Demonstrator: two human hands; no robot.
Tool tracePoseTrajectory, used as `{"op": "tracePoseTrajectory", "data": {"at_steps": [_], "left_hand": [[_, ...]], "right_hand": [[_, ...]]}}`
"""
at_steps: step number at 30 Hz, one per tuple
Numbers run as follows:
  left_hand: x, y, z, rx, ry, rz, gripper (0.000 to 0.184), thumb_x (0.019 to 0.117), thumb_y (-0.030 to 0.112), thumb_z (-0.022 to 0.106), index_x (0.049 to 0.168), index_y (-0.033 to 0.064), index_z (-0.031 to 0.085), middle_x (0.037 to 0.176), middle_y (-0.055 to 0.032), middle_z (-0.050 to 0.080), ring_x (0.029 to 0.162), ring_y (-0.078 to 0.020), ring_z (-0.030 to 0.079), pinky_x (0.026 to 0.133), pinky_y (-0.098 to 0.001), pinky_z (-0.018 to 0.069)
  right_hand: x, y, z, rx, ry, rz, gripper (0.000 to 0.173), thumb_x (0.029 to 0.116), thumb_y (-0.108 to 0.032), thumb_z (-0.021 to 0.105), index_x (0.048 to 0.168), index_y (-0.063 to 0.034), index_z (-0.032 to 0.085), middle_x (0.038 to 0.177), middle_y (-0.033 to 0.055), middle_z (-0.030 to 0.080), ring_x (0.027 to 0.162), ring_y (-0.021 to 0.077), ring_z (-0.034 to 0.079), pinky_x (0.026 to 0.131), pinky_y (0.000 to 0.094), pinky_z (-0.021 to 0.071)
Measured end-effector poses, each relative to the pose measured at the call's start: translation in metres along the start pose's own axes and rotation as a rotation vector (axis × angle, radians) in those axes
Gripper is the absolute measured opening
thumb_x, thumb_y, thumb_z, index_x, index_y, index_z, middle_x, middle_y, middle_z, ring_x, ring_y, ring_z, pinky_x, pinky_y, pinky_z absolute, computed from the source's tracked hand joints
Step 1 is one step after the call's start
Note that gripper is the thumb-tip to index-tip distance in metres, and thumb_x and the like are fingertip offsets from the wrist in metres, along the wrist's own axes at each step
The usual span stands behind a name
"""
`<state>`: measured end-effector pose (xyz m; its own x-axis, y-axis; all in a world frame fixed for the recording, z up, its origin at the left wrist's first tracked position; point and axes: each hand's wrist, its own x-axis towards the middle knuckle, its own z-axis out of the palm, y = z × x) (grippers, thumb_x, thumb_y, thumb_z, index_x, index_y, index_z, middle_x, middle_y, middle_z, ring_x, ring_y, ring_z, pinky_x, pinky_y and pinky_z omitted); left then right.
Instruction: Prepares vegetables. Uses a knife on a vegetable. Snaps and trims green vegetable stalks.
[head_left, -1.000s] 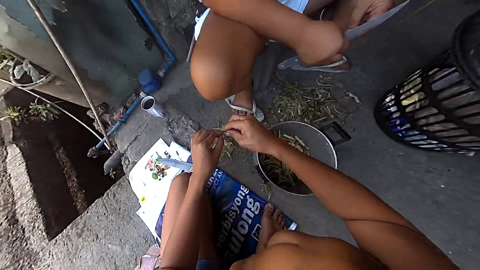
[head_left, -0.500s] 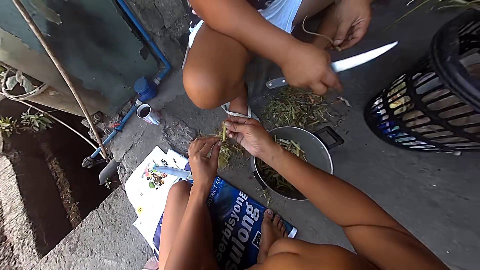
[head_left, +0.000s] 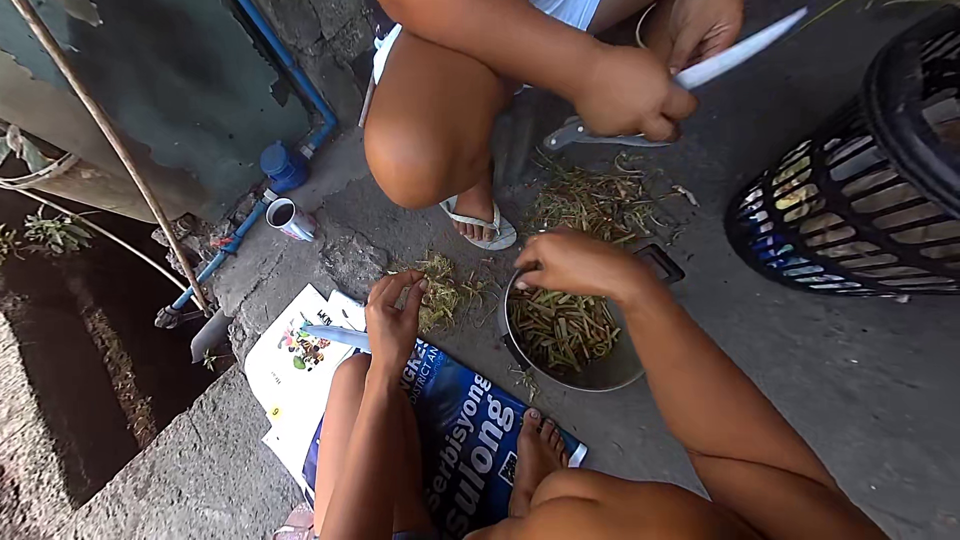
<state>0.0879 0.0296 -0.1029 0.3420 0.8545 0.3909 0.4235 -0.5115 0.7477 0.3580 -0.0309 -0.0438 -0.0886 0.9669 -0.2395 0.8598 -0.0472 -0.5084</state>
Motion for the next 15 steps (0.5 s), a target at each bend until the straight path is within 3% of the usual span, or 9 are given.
{"op": "tracePoseTrajectory", "data": {"at_steps": [3,7,11,15], "left_hand": [[0.001,0.006,0.002,-0.032,-0.011,-0.008,0.014,0.0962,0.013,0.068,0.104,0.0044,0.076,0.104,-0.0071,0.074,0.104,-0.0124,0.067,0.095,-0.031,0.0513],[-0.001,0.01,0.003,-0.051,-0.019,0.016,0.013,0.0959,0.014,0.069,0.103,0.006,0.076,0.104,-0.0051,0.073,0.105,-0.0115,0.067,0.096,-0.0312,0.0512],[-0.001,0.011,0.001,-0.028,-0.024,0.041,0.013,0.0951,0.014,0.07,0.103,0.0065,0.077,0.104,-0.0053,0.074,0.105,-0.0143,0.067,0.096,-0.0353,0.051],[-0.001,0.01,-0.002,-0.08,-0.036,0.021,0.012,0.0947,0.013,0.07,0.1,0.0058,0.077,0.104,-0.0046,0.073,0.105,-0.0106,0.066,0.095,-0.0303,0.0507]], "right_hand": [[0.01,-0.024,0.021,0.282,0.235,-0.138,0.019,0.0938,-0.015,0.075,0.11,-0.0049,0.078,0.105,0.0152,0.069,0.087,0.0261,0.067,0.081,0.0458,0.0564],[0.022,-0.052,0.035,0.486,0.237,-0.206,0.021,0.0957,-0.013,0.073,0.115,-0.0054,0.076,0.118,0.0135,0.063,0.082,0.0161,0.062,0.073,0.0312,0.055],[0.03,-0.058,0.042,0.532,0.24,-0.242,0.012,0.0956,-0.009,0.071,0.104,-0.0049,0.078,0.114,0.0136,0.064,0.089,0.0184,0.063,0.078,0.0336,0.0542],[0.037,-0.051,0.048,0.628,0.237,-0.278,0.005,0.0934,-0.006,0.073,0.091,-0.003,0.076,0.104,0.0113,0.068,0.088,0.0165,0.065,0.076,0.0315,0.0553]]}}
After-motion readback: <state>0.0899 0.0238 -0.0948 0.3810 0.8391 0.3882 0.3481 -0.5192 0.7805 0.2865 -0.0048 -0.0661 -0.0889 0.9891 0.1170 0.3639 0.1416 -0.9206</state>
